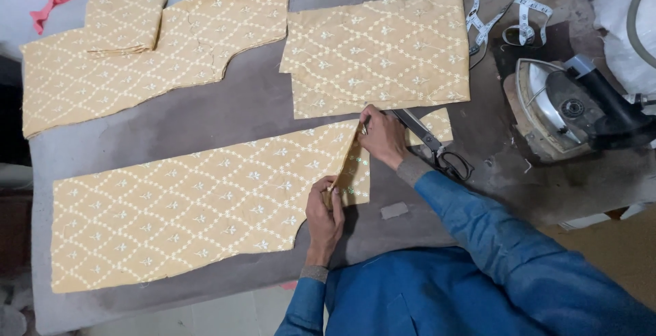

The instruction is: The person uses shears to cut a piece of patterned fabric on a worktable, then folds and stacks the cut pieces. The person also smooths and aligns the fabric layers before and after cutting.

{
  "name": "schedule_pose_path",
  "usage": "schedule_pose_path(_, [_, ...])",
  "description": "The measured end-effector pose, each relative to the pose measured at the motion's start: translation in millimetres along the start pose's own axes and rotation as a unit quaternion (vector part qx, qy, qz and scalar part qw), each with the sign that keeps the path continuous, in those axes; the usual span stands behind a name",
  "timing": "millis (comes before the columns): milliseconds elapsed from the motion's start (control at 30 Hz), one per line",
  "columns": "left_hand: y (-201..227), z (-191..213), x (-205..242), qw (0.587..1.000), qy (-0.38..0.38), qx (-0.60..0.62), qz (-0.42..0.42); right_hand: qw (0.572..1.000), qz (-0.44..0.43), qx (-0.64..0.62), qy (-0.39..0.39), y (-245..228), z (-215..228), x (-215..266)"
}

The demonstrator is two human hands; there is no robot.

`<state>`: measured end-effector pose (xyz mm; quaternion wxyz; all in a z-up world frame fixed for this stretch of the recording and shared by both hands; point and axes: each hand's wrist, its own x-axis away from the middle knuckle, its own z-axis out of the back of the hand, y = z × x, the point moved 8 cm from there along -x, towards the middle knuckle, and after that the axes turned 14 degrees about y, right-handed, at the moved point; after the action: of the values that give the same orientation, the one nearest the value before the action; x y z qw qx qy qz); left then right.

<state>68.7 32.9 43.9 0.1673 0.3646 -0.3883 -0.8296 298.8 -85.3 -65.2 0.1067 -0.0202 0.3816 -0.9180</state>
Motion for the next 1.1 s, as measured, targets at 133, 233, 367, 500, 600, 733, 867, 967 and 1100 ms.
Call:
schedule_pose_path(133, [0, 2, 3, 1.000, -0.002, -0.003, -0.013, 0.999, 0.002, 0.039, 0.004, -1, 3, -5])
schedule_pose_path(233, [-6, -3, 6, 1.000, -0.008, -0.005, -0.017, 0.999, -0.004, 0.033, 0.001, -11, 16, -8])
schedule_pose_path(367, [-5, -9, 8, 0.998, -0.026, -0.032, -0.049, 0.994, 0.096, 0.025, 0.036, -42, 47, -11])
schedule_pose_path(500, [-17, -24, 23, 0.992, -0.049, -0.065, -0.093, 0.990, 0.140, 0.031, -0.013, -56, 48, -8])
schedule_pose_path(600, [-34, -42, 40, 0.977, -0.139, -0.112, -0.115, 0.983, 0.168, 0.055, -0.055, -55, 43, -9])
schedule_pose_path(733, [-43, -52, 53, 0.954, -0.225, -0.157, -0.120, 0.986, 0.154, 0.026, -0.063, -34, 27, -18])
schedule_pose_path(867, [-48, -50, 63, 0.958, -0.164, -0.168, -0.164, 0.986, 0.151, 0.033, -0.056, -24, 20, -23])
schedule_pose_path(967, [-32, -41, 61, 0.958, -0.144, -0.158, -0.191, 0.986, 0.161, 0.027, -0.045, -30, 26, -20])
schedule_pose_path(1100, [-39, -44, 67, 0.955, -0.132, -0.170, -0.203, 0.986, 0.160, 0.028, -0.041, -29, 28, -20])
